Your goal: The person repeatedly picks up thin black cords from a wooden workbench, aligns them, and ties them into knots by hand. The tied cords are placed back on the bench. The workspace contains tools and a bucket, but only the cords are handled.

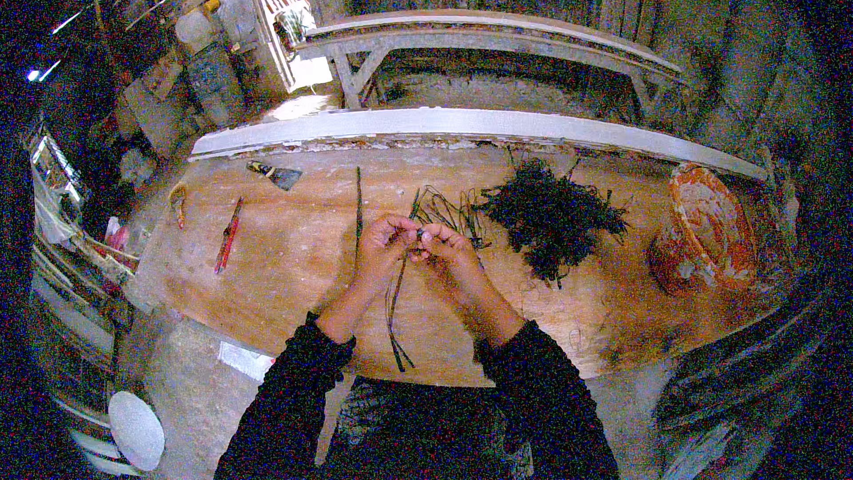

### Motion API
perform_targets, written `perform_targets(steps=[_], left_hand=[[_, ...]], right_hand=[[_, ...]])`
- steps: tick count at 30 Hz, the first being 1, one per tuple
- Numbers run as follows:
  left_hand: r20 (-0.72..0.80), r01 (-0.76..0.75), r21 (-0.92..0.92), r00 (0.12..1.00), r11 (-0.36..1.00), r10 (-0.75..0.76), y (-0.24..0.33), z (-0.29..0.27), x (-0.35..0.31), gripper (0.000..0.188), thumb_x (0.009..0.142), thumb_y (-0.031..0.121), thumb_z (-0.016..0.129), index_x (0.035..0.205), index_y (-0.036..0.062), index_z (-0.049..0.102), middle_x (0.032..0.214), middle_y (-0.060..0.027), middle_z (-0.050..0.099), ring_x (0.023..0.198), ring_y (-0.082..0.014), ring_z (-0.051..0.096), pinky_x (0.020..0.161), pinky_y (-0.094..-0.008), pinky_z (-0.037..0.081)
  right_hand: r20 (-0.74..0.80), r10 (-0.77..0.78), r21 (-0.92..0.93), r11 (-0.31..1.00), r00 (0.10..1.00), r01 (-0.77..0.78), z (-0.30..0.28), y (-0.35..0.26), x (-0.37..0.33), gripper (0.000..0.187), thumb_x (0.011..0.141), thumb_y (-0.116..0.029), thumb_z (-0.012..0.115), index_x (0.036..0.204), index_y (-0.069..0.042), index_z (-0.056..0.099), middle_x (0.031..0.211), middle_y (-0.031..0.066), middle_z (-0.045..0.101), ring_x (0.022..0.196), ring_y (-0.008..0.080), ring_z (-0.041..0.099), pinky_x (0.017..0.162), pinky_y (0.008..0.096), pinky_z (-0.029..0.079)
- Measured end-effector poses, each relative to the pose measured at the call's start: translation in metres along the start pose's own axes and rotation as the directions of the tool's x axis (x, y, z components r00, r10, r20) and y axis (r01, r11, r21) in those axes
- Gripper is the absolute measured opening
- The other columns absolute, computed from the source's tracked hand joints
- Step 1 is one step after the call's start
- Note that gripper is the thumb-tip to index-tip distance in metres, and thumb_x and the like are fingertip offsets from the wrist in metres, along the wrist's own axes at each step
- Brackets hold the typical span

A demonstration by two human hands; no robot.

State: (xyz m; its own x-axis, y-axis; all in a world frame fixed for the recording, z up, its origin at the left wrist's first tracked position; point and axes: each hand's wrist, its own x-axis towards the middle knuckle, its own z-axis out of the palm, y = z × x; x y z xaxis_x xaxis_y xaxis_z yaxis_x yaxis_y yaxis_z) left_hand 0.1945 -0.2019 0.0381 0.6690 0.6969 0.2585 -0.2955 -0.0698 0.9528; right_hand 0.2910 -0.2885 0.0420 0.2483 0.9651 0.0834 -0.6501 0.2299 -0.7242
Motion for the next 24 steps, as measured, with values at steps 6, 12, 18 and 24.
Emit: perform_targets(steps=[6, 12, 18, 24], left_hand=[[0.040, -0.078, 0.090, 0.996, 0.993, 0.075, 0.004, 0.001, -0.001, 0.011, 0.074, 0.002, 0.053, 0.085, 0.0025, 0.052, 0.079, -0.0037, 0.056, 0.073, -0.0099, 0.052, 0.065, -0.0218, 0.043], [0.039, -0.046, 0.031, 0.998, 0.998, 0.045, 0.004, 0.002, -0.001, 0.012, 0.073, 0.006, 0.057, 0.084, 0.0016, 0.053, 0.077, -0.0048, 0.056, 0.067, -0.0118, 0.054, 0.053, -0.0216, 0.046], [0.047, 0.073, 0.034, 0.996, 0.997, -0.075, 0.003, -0.003, 0.001, 0.012, 0.073, 0.005, 0.056, 0.084, 0.0012, 0.052, 0.076, -0.0064, 0.057, 0.061, -0.0115, 0.053, 0.046, -0.0215, 0.045], [0.068, 0.117, 0.047, 0.990, 0.992, -0.120, 0.006, -0.004, 0.002, 0.011, 0.075, 0.008, 0.055, 0.084, 0.0026, 0.052, 0.076, -0.0059, 0.056, 0.061, -0.0108, 0.052, 0.046, -0.0209, 0.044]], right_hand=[[0.012, 0.003, 0.113, 0.994, 1.000, -0.005, -0.006, 0.003, 0.003, 0.007, 0.077, -0.011, 0.052, 0.081, -0.006, 0.052, 0.076, 0.0032, 0.056, 0.066, 0.0122, 0.052, 0.062, 0.0226, 0.043], [-0.029, 0.025, 0.068, 0.997, 0.999, -0.023, -0.007, 0.001, 0.003, 0.005, 0.076, -0.011, 0.053, 0.079, -0.006, 0.052, 0.072, 0.0032, 0.055, 0.063, 0.0123, 0.052, 0.058, 0.0239, 0.045], [-0.052, -0.020, 0.044, 0.999, 0.998, 0.023, 0.002, -0.001, 0.000, 0.004, 0.076, -0.009, 0.053, 0.077, -0.006, 0.052, 0.072, 0.0033, 0.055, 0.063, 0.0125, 0.052, 0.058, 0.0260, 0.045], [-0.102, -0.038, -0.071, 0.997, 0.994, 0.031, 0.003, -0.001, -0.001, 0.008, 0.075, -0.011, 0.055, 0.081, -0.010, 0.050, 0.068, -0.0024, 0.050, 0.061, 0.0078, 0.045, 0.060, 0.0224, 0.038]])
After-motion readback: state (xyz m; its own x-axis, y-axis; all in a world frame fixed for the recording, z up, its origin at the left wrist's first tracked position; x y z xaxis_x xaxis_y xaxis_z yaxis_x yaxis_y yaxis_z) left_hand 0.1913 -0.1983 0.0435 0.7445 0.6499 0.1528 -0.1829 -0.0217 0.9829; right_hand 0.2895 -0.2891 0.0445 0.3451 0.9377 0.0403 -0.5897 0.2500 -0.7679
